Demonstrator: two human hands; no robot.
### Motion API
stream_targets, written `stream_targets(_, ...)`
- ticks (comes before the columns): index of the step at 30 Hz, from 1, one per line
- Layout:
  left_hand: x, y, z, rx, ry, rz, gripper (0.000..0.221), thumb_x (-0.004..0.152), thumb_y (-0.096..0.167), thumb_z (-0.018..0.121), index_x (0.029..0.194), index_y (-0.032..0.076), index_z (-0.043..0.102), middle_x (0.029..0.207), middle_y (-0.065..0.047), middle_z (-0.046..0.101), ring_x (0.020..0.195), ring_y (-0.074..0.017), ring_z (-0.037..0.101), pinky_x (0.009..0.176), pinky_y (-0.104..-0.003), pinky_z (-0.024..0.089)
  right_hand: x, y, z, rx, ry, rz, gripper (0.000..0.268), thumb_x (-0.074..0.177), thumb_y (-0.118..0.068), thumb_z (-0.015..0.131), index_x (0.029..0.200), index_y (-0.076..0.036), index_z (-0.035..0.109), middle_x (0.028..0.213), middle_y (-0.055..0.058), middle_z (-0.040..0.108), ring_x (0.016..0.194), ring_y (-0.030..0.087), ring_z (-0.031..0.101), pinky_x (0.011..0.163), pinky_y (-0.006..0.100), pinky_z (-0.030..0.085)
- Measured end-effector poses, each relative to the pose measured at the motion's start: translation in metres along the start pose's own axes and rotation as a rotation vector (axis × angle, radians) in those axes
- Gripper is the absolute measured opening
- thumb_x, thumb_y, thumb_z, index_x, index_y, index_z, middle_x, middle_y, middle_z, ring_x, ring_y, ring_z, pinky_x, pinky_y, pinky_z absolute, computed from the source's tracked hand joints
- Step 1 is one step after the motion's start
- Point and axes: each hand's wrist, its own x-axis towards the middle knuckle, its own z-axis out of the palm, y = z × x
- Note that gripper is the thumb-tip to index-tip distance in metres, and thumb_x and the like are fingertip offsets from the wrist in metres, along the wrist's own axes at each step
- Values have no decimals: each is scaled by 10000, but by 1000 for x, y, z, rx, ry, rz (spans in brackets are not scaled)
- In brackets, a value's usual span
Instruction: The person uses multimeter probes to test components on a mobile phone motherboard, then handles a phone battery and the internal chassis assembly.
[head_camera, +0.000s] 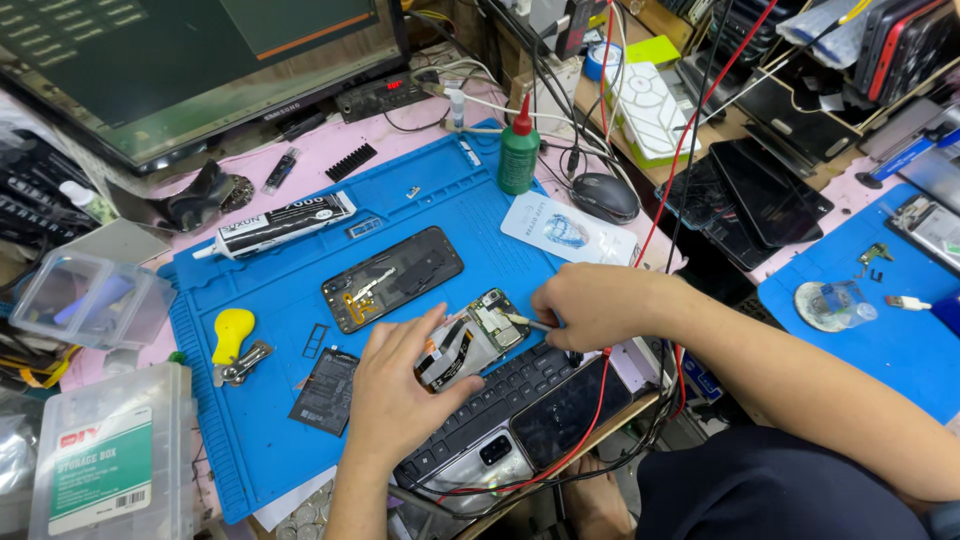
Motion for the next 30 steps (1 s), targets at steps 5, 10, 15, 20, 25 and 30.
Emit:
stream_targets(5, 4, 2, 1, 3, 8, 17, 864, 561, 331, 934, 1322, 48, 639, 1195, -80, 727, 1043, -277, 611, 900, -393, 503, -1, 10, 5, 74, 82, -26, 154, 788, -188, 663, 839, -46, 694, 700, 147, 714, 691, 350, 704, 686, 458, 539)
stream_targets(10, 2, 2, 1, 10, 6, 6, 866, 563, 338, 932, 1324, 50, 638, 1174, -82, 726, 1025, -276, 611, 888, -395, 509, 9, 19, 17, 194, 283, -152, 143, 775, -113, 655, 891, -29, 655, 700, 161, 690, 673, 345, 687, 644, 452, 525)
stream_targets(15, 1, 0, 1, 33, 4, 31, 856, 578, 347, 932, 1324, 47, 638, 1178, -84, 725, 1033, -283, 610, 898, -404, 506, 23, 19, 16, 254, 282, -154, 225, 782, -157, 716, 993, -83, 691, 672, 139, 700, 623, 287, 702, 607, 415, 533)
stream_targets(20, 1, 1, 2, 4, -7, 7, 872, 571, 348, 930, 1332, 45, 632, 1196, -88, 724, 1053, -280, 615, 905, -398, 506, 38, 17, 15, 288, 343, -319, 328, 794, -176, 737, 1120, -144, 755, 782, 106, 749, 647, 269, 725, 624, 392, 549)
stream_targets(25, 1, -1, 1, 25, -14, 9, 875, 572, 349, 935, 1332, 42, 629, 1194, -97, 715, 1060, -285, 612, 910, -401, 505, 46, 13, 14, 203, 254, -238, 231, 821, -218, 759, 1033, -127, 778, 710, 137, 724, 653, 304, 709, 621, 411, 533)
stream_targets(30, 1, -4, 1, 13, -13, 31, 885, 586, 350, 933, 1351, 39, 613, 1191, -86, 715, 1049, -283, 609, 903, -399, 505, 51, 8, 13, 228, 243, -237, 214, 814, -222, 761, 972, -78, 759, 721, 142, 732, 673, 313, 722, 638, 406, 541)
